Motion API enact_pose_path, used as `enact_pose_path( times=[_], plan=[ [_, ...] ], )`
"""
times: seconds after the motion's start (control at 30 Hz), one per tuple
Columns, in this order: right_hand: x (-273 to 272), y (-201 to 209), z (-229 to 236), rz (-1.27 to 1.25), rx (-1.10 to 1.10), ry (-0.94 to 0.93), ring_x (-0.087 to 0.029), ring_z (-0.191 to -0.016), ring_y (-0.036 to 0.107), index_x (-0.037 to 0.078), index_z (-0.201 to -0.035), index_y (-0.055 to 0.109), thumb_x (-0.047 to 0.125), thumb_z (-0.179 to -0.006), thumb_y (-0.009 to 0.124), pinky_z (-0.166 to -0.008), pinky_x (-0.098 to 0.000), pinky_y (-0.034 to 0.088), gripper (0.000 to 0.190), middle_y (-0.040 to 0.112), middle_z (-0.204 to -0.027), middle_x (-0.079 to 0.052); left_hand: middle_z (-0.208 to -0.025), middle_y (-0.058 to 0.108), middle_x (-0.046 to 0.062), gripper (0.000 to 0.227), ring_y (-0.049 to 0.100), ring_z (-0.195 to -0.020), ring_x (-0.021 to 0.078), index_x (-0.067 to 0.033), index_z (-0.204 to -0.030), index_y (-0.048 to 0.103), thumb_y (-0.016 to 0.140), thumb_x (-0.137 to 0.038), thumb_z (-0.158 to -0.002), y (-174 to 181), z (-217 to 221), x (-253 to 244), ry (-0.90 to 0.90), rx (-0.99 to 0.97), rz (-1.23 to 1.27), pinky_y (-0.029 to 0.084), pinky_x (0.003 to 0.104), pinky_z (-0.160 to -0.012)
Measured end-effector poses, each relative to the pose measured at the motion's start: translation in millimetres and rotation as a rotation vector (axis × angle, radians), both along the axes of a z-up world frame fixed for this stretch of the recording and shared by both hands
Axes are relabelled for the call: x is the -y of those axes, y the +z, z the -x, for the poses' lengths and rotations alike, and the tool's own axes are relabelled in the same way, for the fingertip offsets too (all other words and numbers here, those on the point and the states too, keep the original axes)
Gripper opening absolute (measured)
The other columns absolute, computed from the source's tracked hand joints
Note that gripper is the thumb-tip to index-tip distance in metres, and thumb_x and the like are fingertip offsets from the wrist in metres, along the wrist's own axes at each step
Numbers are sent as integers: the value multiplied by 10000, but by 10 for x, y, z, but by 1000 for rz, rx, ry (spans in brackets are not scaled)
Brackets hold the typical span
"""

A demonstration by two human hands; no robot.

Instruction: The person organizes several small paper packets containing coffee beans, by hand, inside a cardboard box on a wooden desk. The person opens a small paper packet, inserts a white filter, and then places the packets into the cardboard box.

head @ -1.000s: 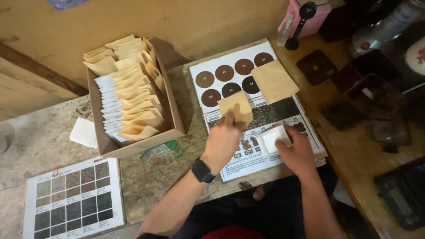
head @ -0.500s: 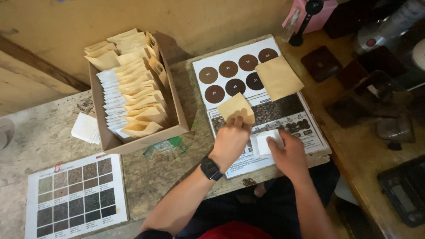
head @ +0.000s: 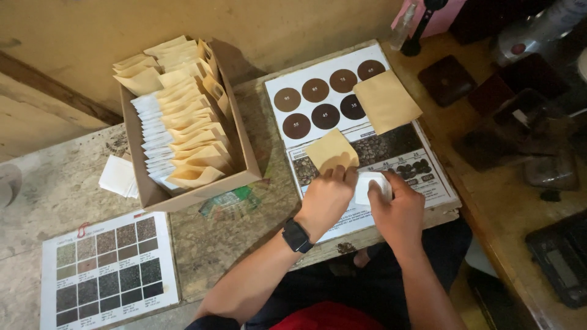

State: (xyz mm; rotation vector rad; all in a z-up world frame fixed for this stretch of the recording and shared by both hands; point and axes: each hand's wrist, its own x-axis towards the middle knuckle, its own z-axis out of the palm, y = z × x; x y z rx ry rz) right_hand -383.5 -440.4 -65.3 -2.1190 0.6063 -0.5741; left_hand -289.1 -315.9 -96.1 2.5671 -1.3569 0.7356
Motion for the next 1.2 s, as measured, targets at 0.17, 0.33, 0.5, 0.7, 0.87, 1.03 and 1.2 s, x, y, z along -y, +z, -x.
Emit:
enact_pose_path(
  times=[0.17, 0.33, 0.5, 0.7, 0.87, 1.03, 1.2],
  plan=[
    [22, -1, -2, 114, 12, 11, -465, -768, 704, 44, -1095, 801, 152, -928, 713, -566, -464, 573, 217, 732, -779, -245, -764, 595, -11, 125, 679, -652, 189, -149, -918, 663, 682, -80, -816, 140, 17, -2, -18, 5, 26, 530, 276, -504],
    [21, -52, -21, 275, 52, 12, -478, -703, 690, 30, -1079, 797, 130, -914, 742, -518, -486, 547, 201, 718, -742, -252, -723, 576, -16, 139, 679, -625, 191, -135, -908, 633, 649, -26, -823, 92, 36, 8, -24, 18, 59, 522, 259, -499],
    [38, -118, -14, 315, 104, 8, -476, -699, 693, 17, -1073, 785, 82, -928, 736, -533, -458, 559, 166, 723, -748, -235, -697, 585, -7, 133, 690, -631, 198, -119, -928, 629, 649, -28, -834, 69, 38, 12, -75, -53, 139, 538, 271, -511],
    [95, -137, -30, 179, 107, -66, -487, -619, 671, -56, -1088, 768, 42, -935, 744, -440, -433, 509, 184, 688, -712, -278, -666, 601, -10, 76, 698, -610, 202, -112, -880, 633, 623, -40, -862, 174, 42, 16, -90, -170, 221, 527, 251, -480],
    [51, -6, -50, -90, 84, -121, -299, -444, 650, -92, -1109, 733, 34, -938, 700, -366, -341, 502, 215, 668, -651, -247, -637, 605, 9, 78, 693, -580, 223, -86, -862, 639, 597, -33, -900, 187, 59, 42, -85, -268, 278, 521, 253, -454],
    [69, 50, -61, -179, 60, -133, -280, -428, 648, -123, -1134, 719, 21, -938, 686, -337, -325, 498, 246, 650, -624, -230, -663, 648, 11, 97, 716, -606, 220, -87, -886, 676, 589, -70, -926, 139, 87, 78, -63, -365, 338, 547, 275, -476],
    [50, 33, -85, -155, -33, -113, -266, -494, 687, -13, -1126, 741, 108, -912, 733, -367, -346, 526, 246, 683, -674, -187, -668, 640, 9, 68, 721, -621, 226, -120, -902, 669, 607, -98, -919, 26, 105, 101, -41, -328, 368, 552, 290, -483]
  ],
)
